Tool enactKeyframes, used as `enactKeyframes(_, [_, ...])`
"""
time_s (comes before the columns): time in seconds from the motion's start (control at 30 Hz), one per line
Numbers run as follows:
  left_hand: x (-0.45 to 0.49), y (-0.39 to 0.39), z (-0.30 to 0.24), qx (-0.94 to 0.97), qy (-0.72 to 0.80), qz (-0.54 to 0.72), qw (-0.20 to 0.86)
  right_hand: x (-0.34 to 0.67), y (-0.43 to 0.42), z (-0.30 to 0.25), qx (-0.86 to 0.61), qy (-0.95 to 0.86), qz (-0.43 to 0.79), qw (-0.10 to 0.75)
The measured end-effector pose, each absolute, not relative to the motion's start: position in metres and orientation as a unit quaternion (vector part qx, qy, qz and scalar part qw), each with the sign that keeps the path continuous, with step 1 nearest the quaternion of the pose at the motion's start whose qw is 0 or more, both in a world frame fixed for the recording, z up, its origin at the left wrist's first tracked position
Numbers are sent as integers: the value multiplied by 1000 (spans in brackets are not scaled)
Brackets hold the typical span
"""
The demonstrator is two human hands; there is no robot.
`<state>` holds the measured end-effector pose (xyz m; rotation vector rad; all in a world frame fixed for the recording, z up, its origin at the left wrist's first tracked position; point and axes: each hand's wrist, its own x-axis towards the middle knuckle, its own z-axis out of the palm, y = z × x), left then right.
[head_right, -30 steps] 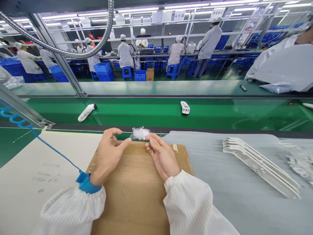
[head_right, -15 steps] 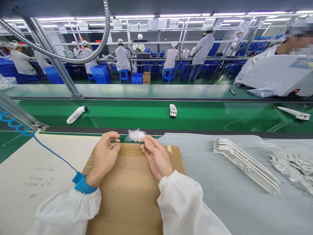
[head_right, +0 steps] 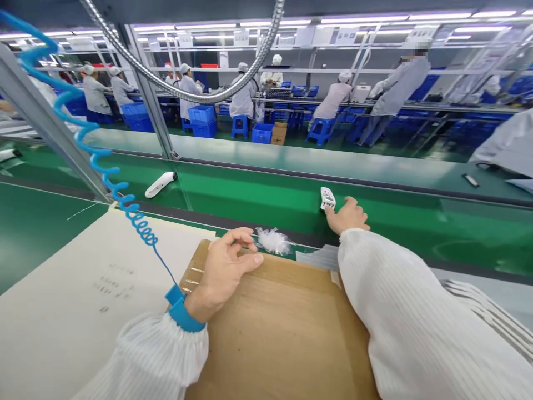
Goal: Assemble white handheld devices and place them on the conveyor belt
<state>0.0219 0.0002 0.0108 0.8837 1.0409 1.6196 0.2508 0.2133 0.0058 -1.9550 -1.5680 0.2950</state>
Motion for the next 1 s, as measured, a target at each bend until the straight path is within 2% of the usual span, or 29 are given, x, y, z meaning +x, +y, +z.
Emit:
enactKeyframes(0.13, [22,-2,14,358,411,668,507,235,229,-5,-742,-575,154,308])
enactKeyframes(0.27, [21,-2,14,359,394,670,517,221,220,-4,-687,-599,213,354])
enactKeyframes(0.4, [20,-1,13,380,389,663,514,218,181,25,-602,-609,290,428])
enactKeyframes(0.47, [21,-2,13,415,427,657,462,223,148,47,-547,-619,336,453])
enactKeyframes(0.53, [22,-5,15,469,485,645,360,230,113,66,-497,-628,402,443])
enactKeyframes(0.63, [24,-12,20,552,512,616,231,238,68,81,-446,-640,507,368])
enactKeyframes(0.67, [25,-14,22,576,504,599,234,239,57,80,-437,-643,526,346])
enactKeyframes(0.73, [27,-18,25,616,487,523,331,240,43,74,-422,-652,539,328])
enactKeyframes(0.83, [30,-20,26,618,482,383,489,241,36,61,-439,-688,459,351])
enactKeyframes(0.9, [30,-21,26,614,509,356,486,244,36,57,-456,-739,333,368])
enactKeyframes(1.0, [31,-22,27,629,538,357,432,245,37,58,-399,-837,133,350])
